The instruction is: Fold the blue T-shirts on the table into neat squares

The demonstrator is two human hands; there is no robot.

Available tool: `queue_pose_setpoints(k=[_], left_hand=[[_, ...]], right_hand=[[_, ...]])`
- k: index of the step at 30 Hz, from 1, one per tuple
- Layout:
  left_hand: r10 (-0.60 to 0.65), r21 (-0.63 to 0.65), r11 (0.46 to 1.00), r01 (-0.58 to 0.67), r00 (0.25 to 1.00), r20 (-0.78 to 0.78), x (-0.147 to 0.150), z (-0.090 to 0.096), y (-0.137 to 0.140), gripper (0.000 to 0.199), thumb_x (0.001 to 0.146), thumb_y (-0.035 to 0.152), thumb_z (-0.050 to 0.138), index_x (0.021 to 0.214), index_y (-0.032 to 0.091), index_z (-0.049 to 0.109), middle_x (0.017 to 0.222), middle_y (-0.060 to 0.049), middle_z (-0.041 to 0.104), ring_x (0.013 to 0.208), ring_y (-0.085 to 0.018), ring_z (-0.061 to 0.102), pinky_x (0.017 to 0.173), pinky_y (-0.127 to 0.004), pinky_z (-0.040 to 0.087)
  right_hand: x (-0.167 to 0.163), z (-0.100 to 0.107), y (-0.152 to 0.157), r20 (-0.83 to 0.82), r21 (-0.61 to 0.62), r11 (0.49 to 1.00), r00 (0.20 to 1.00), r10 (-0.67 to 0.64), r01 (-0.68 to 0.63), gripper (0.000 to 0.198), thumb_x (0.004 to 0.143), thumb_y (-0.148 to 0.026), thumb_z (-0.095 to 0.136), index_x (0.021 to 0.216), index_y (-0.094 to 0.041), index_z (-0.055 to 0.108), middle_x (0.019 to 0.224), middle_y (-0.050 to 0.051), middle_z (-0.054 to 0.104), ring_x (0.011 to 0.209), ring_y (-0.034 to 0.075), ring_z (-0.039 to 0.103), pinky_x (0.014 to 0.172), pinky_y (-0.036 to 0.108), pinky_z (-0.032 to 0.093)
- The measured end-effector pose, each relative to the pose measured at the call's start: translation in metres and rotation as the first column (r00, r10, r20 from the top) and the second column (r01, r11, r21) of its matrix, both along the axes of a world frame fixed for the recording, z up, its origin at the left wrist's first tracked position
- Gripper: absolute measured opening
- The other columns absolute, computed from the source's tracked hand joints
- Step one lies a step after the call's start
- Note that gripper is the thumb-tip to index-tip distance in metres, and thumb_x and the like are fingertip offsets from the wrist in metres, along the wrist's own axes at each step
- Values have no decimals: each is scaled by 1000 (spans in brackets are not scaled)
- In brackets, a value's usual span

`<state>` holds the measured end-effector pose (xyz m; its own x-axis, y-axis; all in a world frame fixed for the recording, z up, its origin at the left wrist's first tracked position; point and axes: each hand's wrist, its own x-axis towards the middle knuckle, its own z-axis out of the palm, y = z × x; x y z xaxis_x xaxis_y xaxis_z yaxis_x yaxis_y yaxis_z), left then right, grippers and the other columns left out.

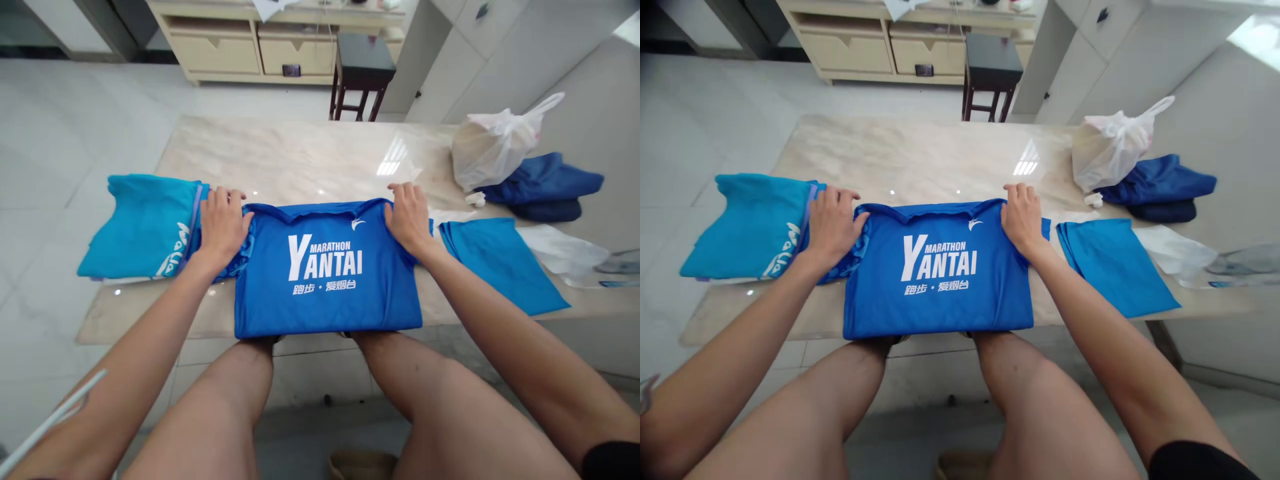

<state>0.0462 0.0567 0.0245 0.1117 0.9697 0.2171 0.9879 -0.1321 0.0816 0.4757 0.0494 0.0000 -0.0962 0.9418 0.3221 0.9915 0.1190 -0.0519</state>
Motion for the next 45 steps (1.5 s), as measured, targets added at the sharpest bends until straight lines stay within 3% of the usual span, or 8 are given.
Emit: queue_pose_setpoints(k=[4,6,9,13,18,24,31,45], left_hand=[[-238,-36,970,238,971,18,20,-17,-69,47,113,34,44,149,12,64,156,-22,65,149,-38,57,126,-54,44],[-315,-70,946,317,948,39,29,-31,-94,55,114,37,40,160,12,59,168,-19,59,157,-34,52,136,-53,34],[-195,-104,974,200,979,50,35,-49,-110,64,115,42,38,171,14,49,180,-16,45,169,-34,40,141,-58,27],[-114,-121,985,119,992,46,33,-59,-111,68,115,45,36,176,16,44,184,-15,37,173,-33,33,142,-60,23],[-124,-80,988,129,990,64,27,-64,-109,67,114,46,40,175,20,48,183,-12,41,172,-31,36,142,-55,26],[18,-68,998,-14,999,49,27,-68,-108,69,114,43,37,175,12,45,185,-17,35,173,-36,32,141,-61,24],[3,-105,994,1,999,44,33,-58,-114,69,114,41,35,175,13,45,184,-17,36,172,-36,32,140,-63,25],[-8,-73,997,14,996,88,28,-59,-116,66,113,40,36,172,15,51,181,-16,43,171,-34,37,140,-60,28]], right_hand=[[-39,-7,-63,-32,-94,979,984,178,-180,43,112,-25,42,143,-12,69,148,23,66,135,38,58,115,52,48],[-54,-19,-90,-96,-110,969,973,211,-221,49,115,-32,40,152,-13,67,162,21,61,150,37,53,125,53,43],[-65,-39,-114,-138,-180,978,987,85,-110,62,116,-41,35,170,-14,53,179,17,46,167,35,38,136,55,32],[-66,-49,-127,-116,-242,970,993,-26,-3,68,118,-46,33,177,-16,43,187,12,31,175,32,24,142,55,20],[-63,-51,-128,-99,-237,972,995,-13,-11,68,118,-49,33,178,-18,42,187,11,31,175,30,24,142,54,20],[-64,-54,-128,-90,-223,974,994,-60,38,69,119,-50,32,180,-19,39,188,10,28,176,30,21,142,53,17],[-69,-42,-132,-93,-275,960,992,-83,54,69,118,-48,32,179,-18,39,188,11,27,176,30,21,142,53,16],[-69,-42,-133,-155,-225,973,984,-82,46,67,117,-46,35,177,-17,44,187,12,31,175,30,25,141,53,18]])
